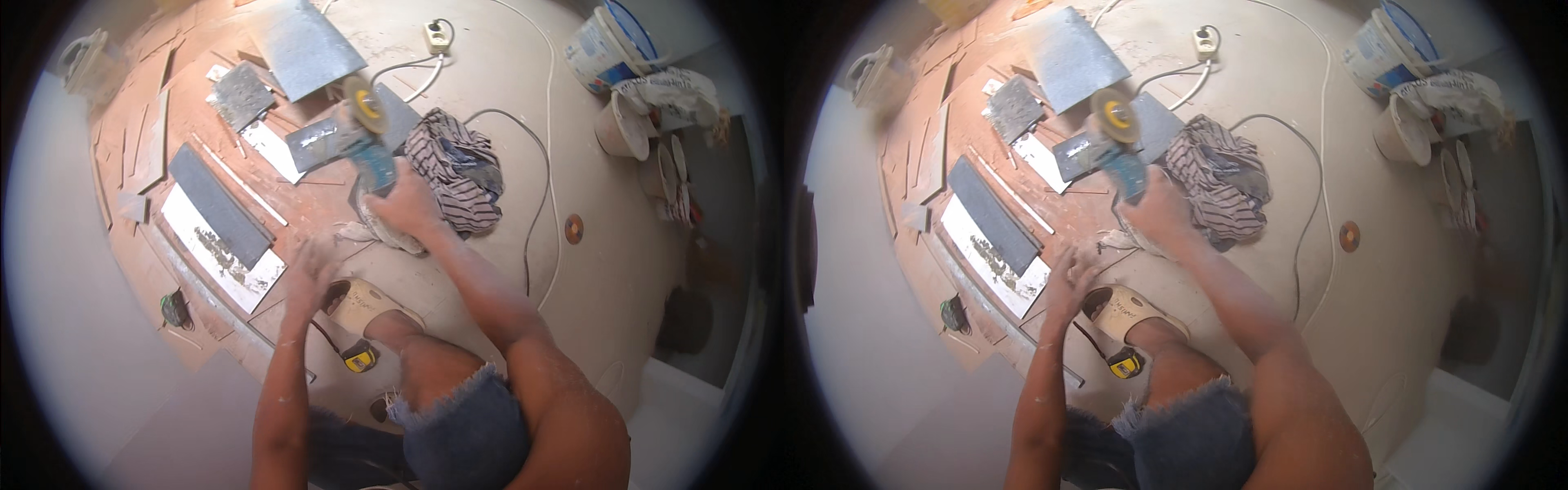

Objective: The person wipes a rectangular tile with a cloth, measures it with a tape measure, and marks it with a pencil. They then use an angle grinder to cut the tile along the marked line. After cutting, the person inspects the cut edge and places the tile aside.

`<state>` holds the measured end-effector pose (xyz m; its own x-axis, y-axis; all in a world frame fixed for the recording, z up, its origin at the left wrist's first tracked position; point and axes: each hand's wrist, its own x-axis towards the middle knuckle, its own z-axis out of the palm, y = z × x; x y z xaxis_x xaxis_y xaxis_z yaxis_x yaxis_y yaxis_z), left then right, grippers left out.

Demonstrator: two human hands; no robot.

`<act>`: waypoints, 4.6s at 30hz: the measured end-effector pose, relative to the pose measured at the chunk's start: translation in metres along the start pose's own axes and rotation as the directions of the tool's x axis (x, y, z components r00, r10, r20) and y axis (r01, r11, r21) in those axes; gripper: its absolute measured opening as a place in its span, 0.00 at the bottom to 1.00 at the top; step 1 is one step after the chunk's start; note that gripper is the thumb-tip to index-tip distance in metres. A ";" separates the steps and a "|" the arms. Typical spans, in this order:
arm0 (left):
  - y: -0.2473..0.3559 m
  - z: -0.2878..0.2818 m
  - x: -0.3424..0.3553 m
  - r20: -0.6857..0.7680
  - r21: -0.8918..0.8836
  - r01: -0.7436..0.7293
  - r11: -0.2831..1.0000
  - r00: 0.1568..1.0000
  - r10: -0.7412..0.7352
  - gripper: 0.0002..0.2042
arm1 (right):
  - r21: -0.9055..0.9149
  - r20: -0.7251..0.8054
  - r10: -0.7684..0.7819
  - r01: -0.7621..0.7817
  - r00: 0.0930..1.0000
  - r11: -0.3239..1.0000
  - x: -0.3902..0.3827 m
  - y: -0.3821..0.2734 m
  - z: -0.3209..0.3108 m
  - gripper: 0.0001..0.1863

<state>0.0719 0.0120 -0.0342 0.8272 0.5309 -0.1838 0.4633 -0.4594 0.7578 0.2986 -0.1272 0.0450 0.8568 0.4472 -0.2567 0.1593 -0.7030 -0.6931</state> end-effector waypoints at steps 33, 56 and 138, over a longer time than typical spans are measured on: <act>-0.030 -0.075 0.048 -0.422 0.397 0.640 0.658 0.764 -0.489 0.44 | -0.367 -0.592 0.342 -0.622 0.730 0.692 -0.021 0.291 -0.109 0.43; -0.044 -0.085 0.095 -0.485 0.018 0.846 0.533 0.473 -0.735 0.55 | -0.355 -0.546 0.239 -0.480 0.803 0.803 -0.042 0.366 -0.117 0.44; -0.038 -0.067 -0.172 0.088 0.164 0.452 0.877 0.878 -0.470 0.21 | -0.680 0.541 -0.198 0.563 0.818 0.470 0.143 -0.046 0.061 0.45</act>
<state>-0.1090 -0.0138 0.0105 0.5370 0.6194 -0.5727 0.8325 -0.2795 0.4783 0.3841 0.0029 -0.0014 0.4039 0.8038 -0.4369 0.8908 -0.4543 -0.0122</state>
